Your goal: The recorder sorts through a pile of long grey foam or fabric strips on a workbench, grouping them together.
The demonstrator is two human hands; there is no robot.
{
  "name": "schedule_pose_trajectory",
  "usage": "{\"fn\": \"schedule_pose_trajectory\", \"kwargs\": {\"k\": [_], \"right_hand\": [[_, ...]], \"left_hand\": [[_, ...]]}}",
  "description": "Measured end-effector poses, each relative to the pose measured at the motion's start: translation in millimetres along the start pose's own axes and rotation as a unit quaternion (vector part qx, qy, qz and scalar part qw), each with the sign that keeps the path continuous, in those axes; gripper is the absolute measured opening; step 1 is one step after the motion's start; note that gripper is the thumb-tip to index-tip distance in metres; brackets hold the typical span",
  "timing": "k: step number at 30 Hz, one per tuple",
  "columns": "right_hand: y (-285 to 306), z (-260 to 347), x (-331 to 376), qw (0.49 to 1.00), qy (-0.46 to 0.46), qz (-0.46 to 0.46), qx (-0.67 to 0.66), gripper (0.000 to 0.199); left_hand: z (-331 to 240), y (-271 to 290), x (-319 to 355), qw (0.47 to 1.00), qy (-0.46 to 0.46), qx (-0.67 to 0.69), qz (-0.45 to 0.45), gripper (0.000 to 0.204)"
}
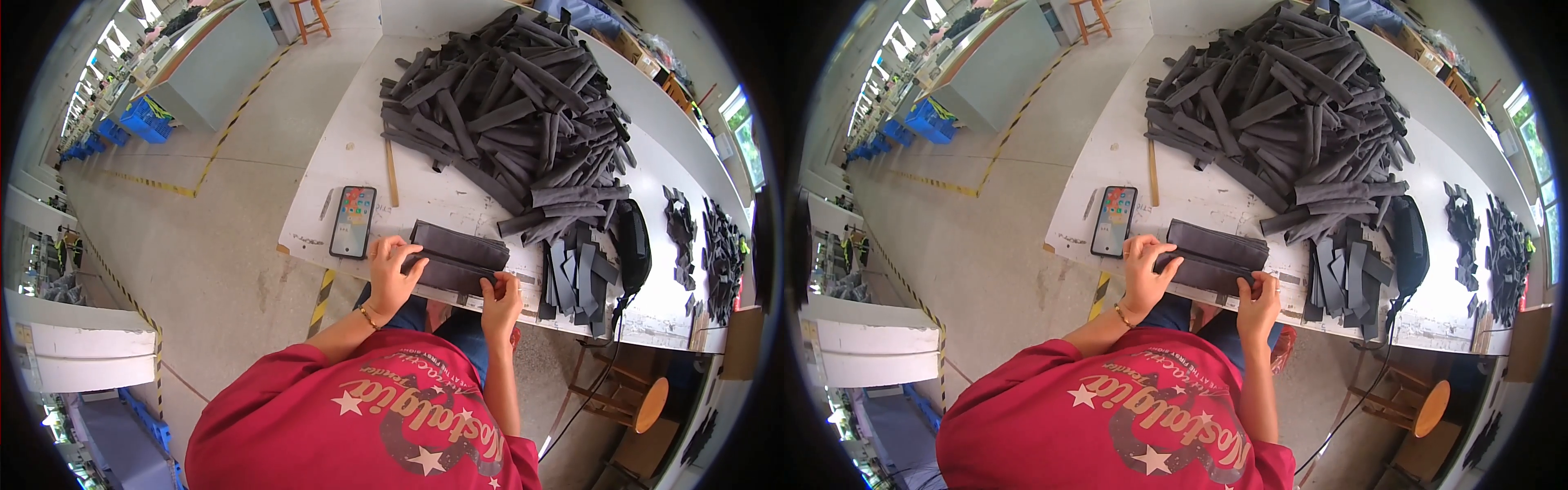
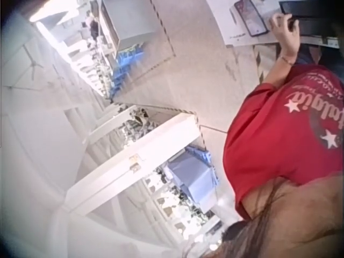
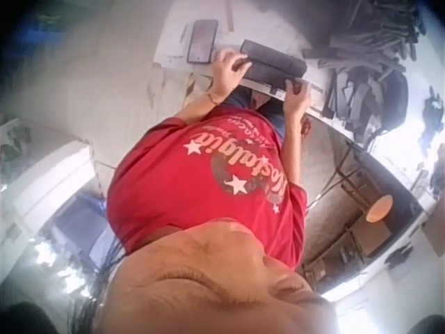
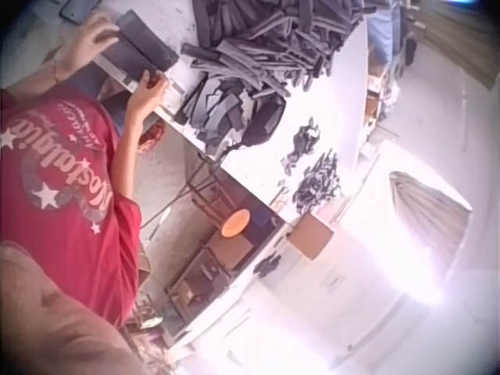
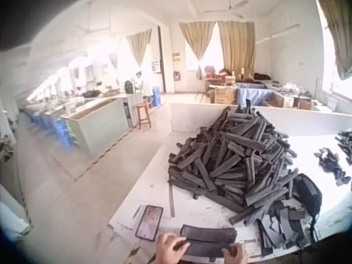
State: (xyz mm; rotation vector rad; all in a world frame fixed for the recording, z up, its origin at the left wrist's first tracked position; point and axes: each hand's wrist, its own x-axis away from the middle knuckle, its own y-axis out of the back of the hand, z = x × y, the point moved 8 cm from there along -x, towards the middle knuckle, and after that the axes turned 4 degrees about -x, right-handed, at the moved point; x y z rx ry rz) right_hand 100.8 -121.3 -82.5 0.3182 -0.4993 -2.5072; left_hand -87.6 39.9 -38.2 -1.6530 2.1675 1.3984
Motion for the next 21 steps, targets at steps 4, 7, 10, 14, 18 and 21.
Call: {"fn": "schedule_pose_trajectory", "kwargs": {"k": [4,7,10,14,18,21], "right_hand": [[3,36,7,0.982,0.127,-0.035,0.139,0.038],[-16,66,9,0.945,0.219,-0.013,0.243,0.052],[-48,50,-4,0.919,0.221,0.079,0.316,0.062],[-68,25,-30,0.911,0.215,0.13,0.327,0.062],[-72,23,-30,0.911,0.229,0.127,0.317,0.064],[-68,26,-32,0.912,0.217,0.158,0.31,0.065]], "left_hand": [[-33,2,-5,0.996,-0.076,0.037,0.013,0.028],[-49,-26,-11,0.981,-0.151,0.015,0.118,0.031],[-36,-60,-19,0.977,-0.149,-0.074,0.137,0.032],[-9,-105,-18,0.971,-0.109,-0.101,0.185,0.038],[-8,-105,-19,0.972,-0.114,-0.122,0.167,0.039],[-9,-105,-20,0.97,-0.126,-0.12,0.17,0.04]]}}
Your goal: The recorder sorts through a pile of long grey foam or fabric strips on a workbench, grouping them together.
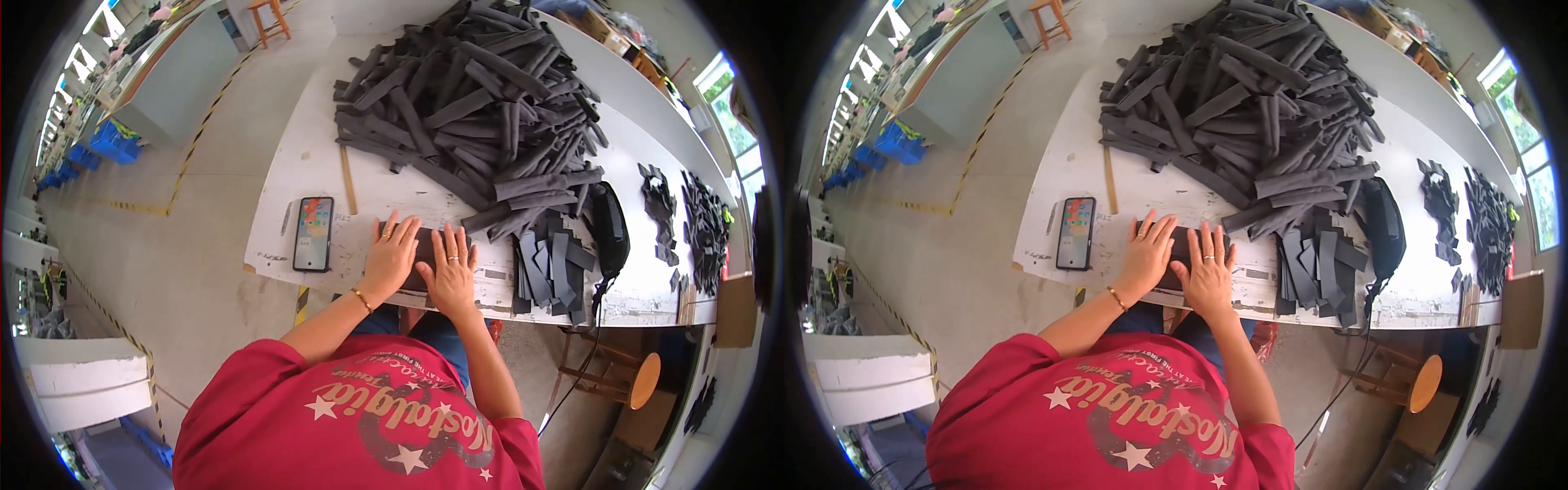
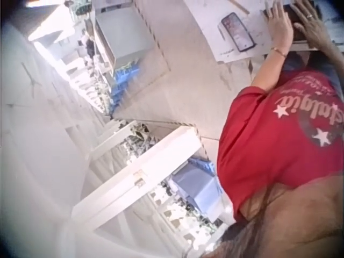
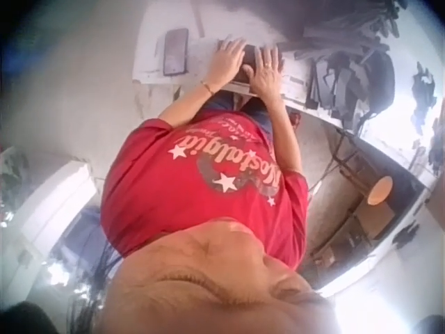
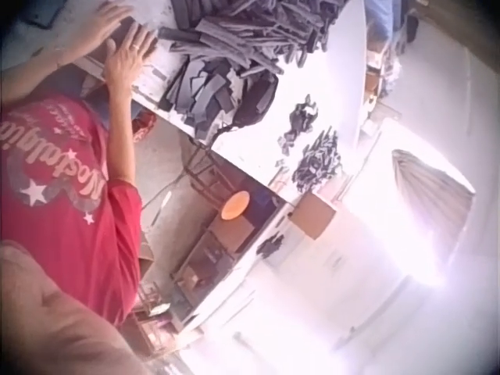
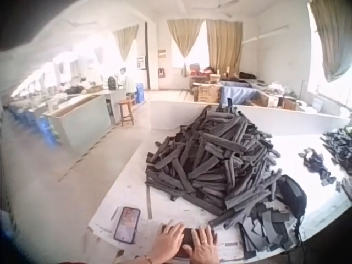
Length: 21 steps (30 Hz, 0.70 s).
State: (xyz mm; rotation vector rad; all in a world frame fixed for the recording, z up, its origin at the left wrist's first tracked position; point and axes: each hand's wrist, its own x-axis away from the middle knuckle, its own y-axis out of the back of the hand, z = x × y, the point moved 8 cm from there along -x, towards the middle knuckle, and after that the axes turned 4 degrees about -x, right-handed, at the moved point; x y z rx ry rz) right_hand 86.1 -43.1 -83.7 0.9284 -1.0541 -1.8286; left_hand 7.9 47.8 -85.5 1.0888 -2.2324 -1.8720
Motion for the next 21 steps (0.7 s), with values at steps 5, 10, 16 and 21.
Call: {"fn": "schedule_pose_trajectory", "kwargs": {"k": [5,10,16,21], "right_hand": [[74,-65,15,0.974,-0.08,-0.181,-0.107,0.044],[118,-192,55,0.925,-0.259,-0.257,0.102,0.03],[78,-224,46,0.91,-0.253,-0.044,0.324,0.019],[84,-211,41,0.938,-0.193,-0.074,0.278,0.011]], "left_hand": [[-5,19,-1,0.999,-0.016,-0.015,0.024,0.042],[-42,64,-36,0.999,-0.048,0.007,0.009,0.036],[-75,33,-134,0.968,-0.094,0.234,0.009,0.024],[-117,-35,-198,0.947,-0.094,0.302,0.053,0.019]]}}
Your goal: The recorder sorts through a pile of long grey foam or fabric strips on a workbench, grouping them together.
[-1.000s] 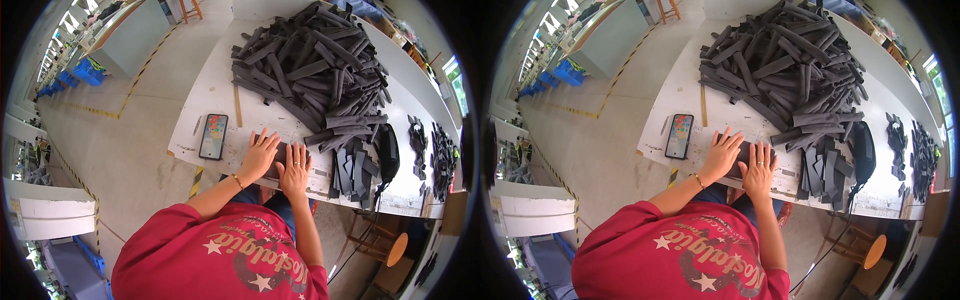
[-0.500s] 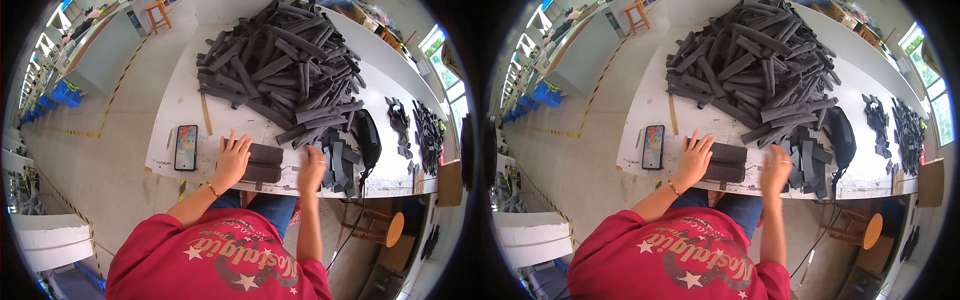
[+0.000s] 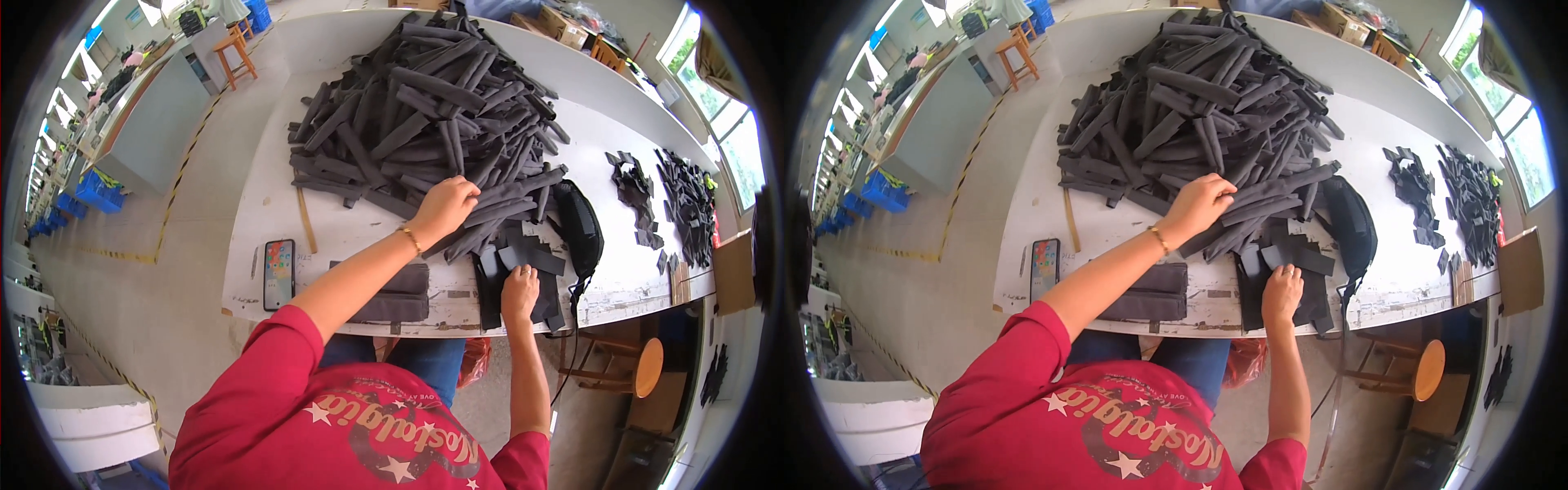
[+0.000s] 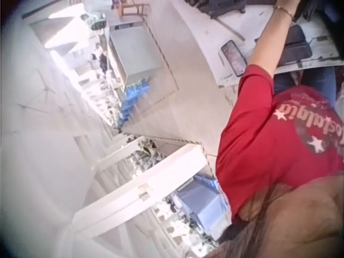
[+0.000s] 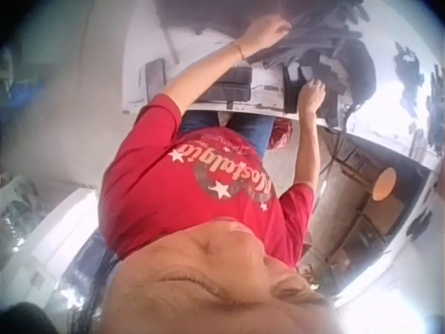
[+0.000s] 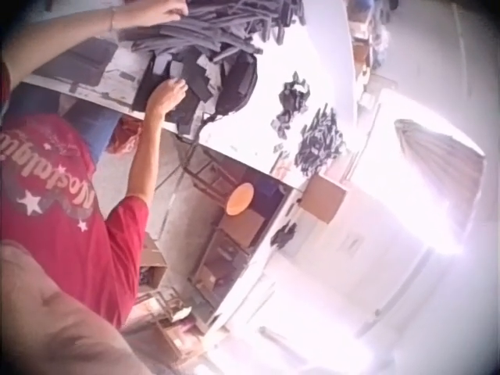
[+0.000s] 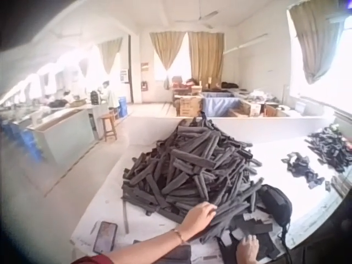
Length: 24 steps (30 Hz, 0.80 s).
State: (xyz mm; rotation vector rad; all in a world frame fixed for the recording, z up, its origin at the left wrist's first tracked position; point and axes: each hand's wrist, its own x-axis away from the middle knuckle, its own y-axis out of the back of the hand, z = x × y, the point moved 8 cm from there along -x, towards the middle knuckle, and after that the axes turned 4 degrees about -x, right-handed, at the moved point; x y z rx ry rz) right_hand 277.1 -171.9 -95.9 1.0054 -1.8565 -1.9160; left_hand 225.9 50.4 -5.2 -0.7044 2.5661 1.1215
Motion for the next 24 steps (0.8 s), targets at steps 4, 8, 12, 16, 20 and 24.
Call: {"fn": "schedule_pose_trajectory", "kwargs": {"k": [4,8,12,16,20,24], "right_hand": [[16,-11,1,0.993,-0.032,-0.074,-0.09,0.011],[58,-20,3,0.955,-0.043,-0.135,-0.26,0.015],[82,7,-5,0.941,0.008,-0.042,-0.336,0.025],[106,63,4,0.877,0.039,-0.036,-0.477,0.03],[130,105,22,0.86,0.081,-0.034,-0.503,0.026],[146,121,36,0.82,0.032,-0.037,-0.57,0.041]], "left_hand": [[13,-23,-11,0.979,-0.049,-0.18,-0.087,0.019],[34,-4,-6,0.993,0.04,-0.059,-0.097,0.017],[49,21,21,0.948,0.196,0.239,-0.08,0.023],[47,36,79,0.812,0.296,0.494,-0.096,0.028],[40,44,111,0.733,0.33,0.581,-0.129,0.026],[29,55,121,0.704,0.318,0.627,-0.105,0.021]]}}
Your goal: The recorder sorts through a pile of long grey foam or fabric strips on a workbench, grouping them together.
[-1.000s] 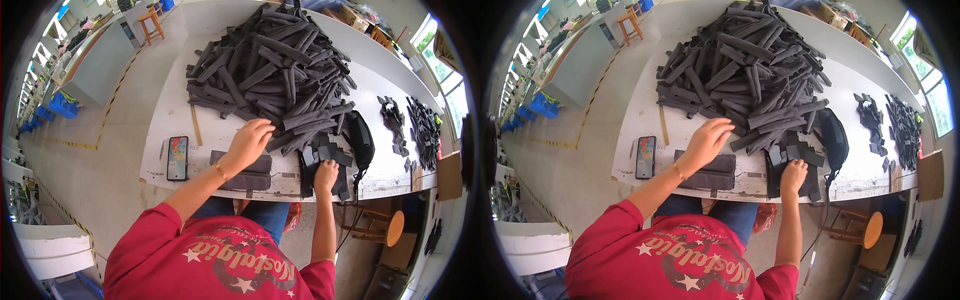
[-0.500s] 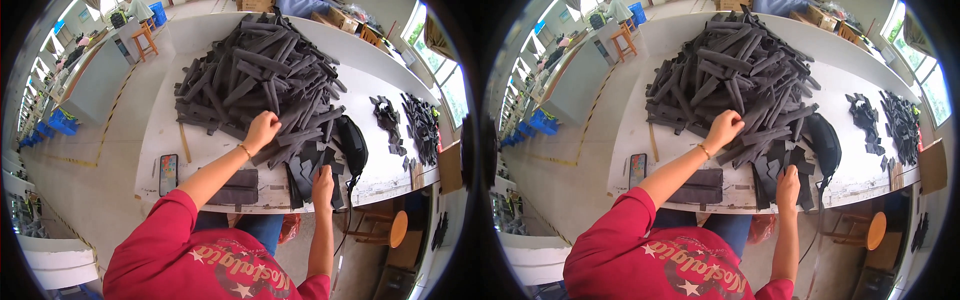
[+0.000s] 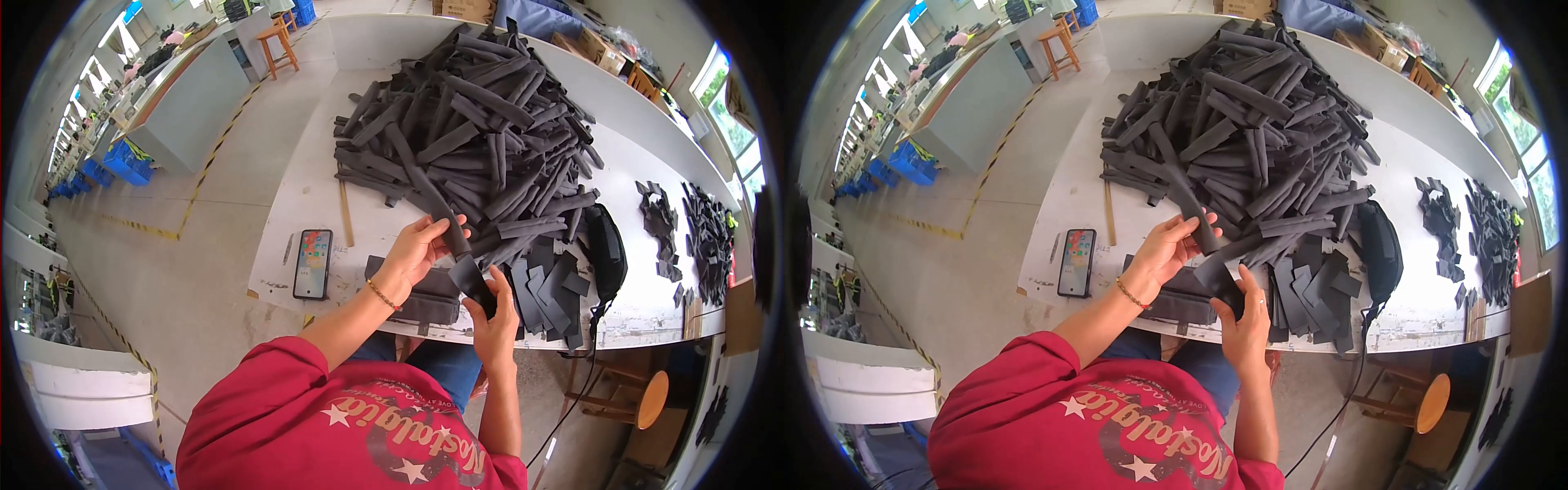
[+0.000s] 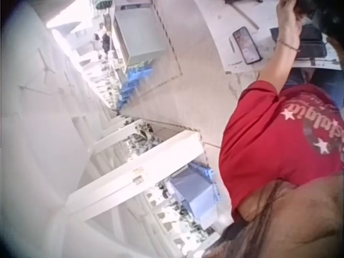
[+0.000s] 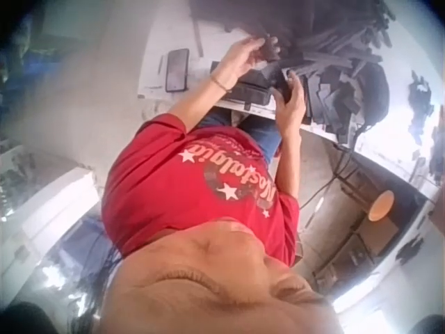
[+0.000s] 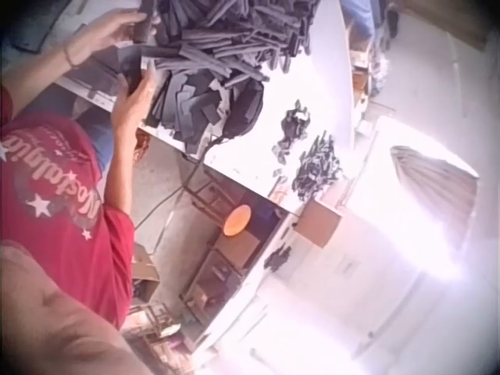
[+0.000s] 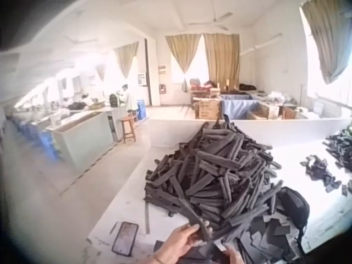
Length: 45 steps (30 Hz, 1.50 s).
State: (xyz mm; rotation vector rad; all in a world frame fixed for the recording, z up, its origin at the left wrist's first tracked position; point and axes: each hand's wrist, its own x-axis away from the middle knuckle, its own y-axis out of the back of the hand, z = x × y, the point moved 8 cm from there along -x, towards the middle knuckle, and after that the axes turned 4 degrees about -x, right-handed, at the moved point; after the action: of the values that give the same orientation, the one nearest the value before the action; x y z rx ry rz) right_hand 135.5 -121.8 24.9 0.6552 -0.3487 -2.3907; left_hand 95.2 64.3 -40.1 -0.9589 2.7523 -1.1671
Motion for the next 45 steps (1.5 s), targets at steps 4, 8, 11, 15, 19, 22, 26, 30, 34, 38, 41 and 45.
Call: {"fn": "schedule_pose_trajectory", "kwargs": {"k": [4,8,11,15,19,22,26,30,34,38,41,45], "right_hand": [[-10,12,2,0.999,0.017,0.05,0.011,0.046],[-5,33,-2,0.991,0.105,0.023,0.078,0.04],[3,40,-2,0.986,0.122,0.01,0.116,0.036],[7,43,-5,0.981,0.135,0.011,0.139,0.033],[10,51,-10,0.97,0.158,0.013,0.185,0.031],[13,49,-10,0.953,0.188,0.015,0.237,0.033],[14,52,-9,0.936,0.203,0.015,0.289,0.035],[8,50,-6,0.924,0.211,-0.011,0.32,0.034],[-1,51,-3,0.942,0.191,-0.038,0.273,0.042],[-12,46,2,0.984,0.126,-0.036,0.122,0.053],[-34,48,11,0.983,0.151,-0.06,0.087,0.045],[-47,44,7,0.985,0.151,-0.068,0.053,0.037]], "left_hand": [[-4,-4,13,0.995,0.024,0.083,0.043,0.027],[-5,-6,21,0.99,0.039,0.127,0.055,0.024],[-4,-4,20,0.991,0.034,0.112,0.068,0.03],[-2,-1,21,0.991,0.035,0.108,0.072,0.029],[2,-7,27,0.992,0.052,0.077,0.086,0.028],[4,-14,31,0.99,0.062,0.075,0.1,0.027],[3,-20,35,0.988,0.063,0.09,0.112,0.026],[4,-33,46,0.992,0.045,0.076,0.093,0.026],[3,-37,58,0.997,0.0,0.02,0.068,0.032],[-13,-51,63,0.993,-0.076,0.05,0.077,0.048],[2,-48,59,0.994,-0.047,0.06,0.076,0.032],[-8,-45,61,0.997,-0.048,-0.031,0.049,0.034]]}}
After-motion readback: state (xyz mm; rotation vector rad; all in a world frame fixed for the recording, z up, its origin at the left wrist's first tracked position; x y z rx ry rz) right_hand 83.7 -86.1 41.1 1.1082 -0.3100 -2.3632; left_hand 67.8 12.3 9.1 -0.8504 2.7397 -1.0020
